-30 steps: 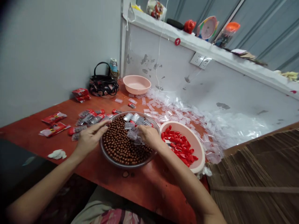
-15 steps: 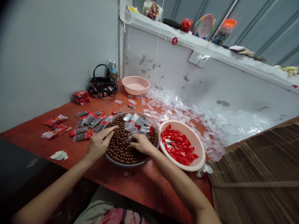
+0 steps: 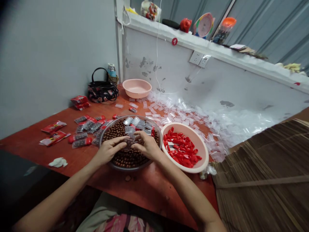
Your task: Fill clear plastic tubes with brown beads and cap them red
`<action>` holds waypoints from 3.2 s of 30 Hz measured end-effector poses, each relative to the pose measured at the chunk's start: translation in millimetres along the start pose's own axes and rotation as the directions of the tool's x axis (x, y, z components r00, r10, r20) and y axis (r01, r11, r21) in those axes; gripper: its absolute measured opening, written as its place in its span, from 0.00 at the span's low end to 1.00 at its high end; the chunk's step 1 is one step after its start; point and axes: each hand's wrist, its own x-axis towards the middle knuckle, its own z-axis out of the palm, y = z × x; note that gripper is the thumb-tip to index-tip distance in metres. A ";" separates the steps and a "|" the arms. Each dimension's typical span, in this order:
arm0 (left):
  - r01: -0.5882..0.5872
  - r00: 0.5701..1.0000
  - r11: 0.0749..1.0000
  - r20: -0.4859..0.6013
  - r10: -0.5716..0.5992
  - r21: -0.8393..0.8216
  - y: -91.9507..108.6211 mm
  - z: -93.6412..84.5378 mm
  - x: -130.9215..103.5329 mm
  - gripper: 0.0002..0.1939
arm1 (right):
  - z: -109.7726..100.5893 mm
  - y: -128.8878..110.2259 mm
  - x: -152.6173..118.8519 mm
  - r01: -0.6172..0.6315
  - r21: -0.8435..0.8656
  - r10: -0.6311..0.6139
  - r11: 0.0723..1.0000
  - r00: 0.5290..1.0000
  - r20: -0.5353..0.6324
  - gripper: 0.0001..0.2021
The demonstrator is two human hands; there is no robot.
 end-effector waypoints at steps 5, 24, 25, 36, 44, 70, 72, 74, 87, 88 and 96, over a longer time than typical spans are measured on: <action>0.076 0.997 0.981 0.018 -0.074 -0.177 -0.5 -0.3 -0.3 0.18 | -22.8 7.6 8.6 0.030 -0.118 -0.034 0.993 0.999 -0.032 0.13; 0.115 0.955 0.767 -0.142 -0.260 -0.632 -6.5 4.8 -3.7 0.18 | -6.0 30.5 69.3 -0.146 -0.720 0.130 0.678 0.988 -0.079 0.12; 0.114 0.956 0.768 -0.142 -0.258 -0.630 -6.4 4.8 -3.7 0.18 | -9.7 29.5 64.9 -0.135 -0.636 0.086 0.760 0.991 -0.107 0.11; 0.148 0.983 0.762 0.008 -0.184 -0.630 -1.9 2.1 -4.8 0.17 | 7.1 9.3 39.0 -0.216 0.695 0.345 0.686 0.937 -0.049 0.15; 0.176 0.980 0.713 0.051 -0.193 -0.679 0.7 0.7 -5.0 0.15 | 35.8 5.9 23.1 -0.051 0.700 0.265 0.712 0.943 -0.202 0.12; -0.007 0.993 0.998 -0.117 -0.001 -0.062 -1.9 7.2 -9.9 0.14 | -7.2 -13.2 4.9 0.192 -0.128 -0.209 0.973 0.968 -0.141 0.13; -0.041 0.992 0.999 -0.123 0.040 -0.008 -1.2 8.3 -11.5 0.14 | -3.6 -18.4 4.2 0.310 -0.303 -0.341 0.901 0.939 -0.054 0.13; -0.068 0.989 0.998 -0.128 0.069 0.014 -1.1 8.8 -13.1 0.14 | 1.1 -19.7 3.5 0.365 -0.415 -0.396 0.834 0.918 0.012 0.13; -0.123 0.976 0.987 -0.170 0.138 0.099 -0.5 13.3 -20.5 0.12 | 16.9 -10.3 -10.6 0.340 -0.599 -0.360 0.725 0.929 0.092 0.16; -0.111 0.976 0.990 -0.179 0.126 0.091 -0.4 12.5 -19.9 0.13 | 16.9 -8.3 -7.9 0.342 -0.555 -0.362 0.758 0.929 0.078 0.16; 0.076 0.986 0.946 -0.119 -0.119 -0.316 -2.8 5.5 -9.7 0.16 | 5.3 -2.5 1.9 -0.070 0.478 0.123 0.876 0.989 -0.081 0.14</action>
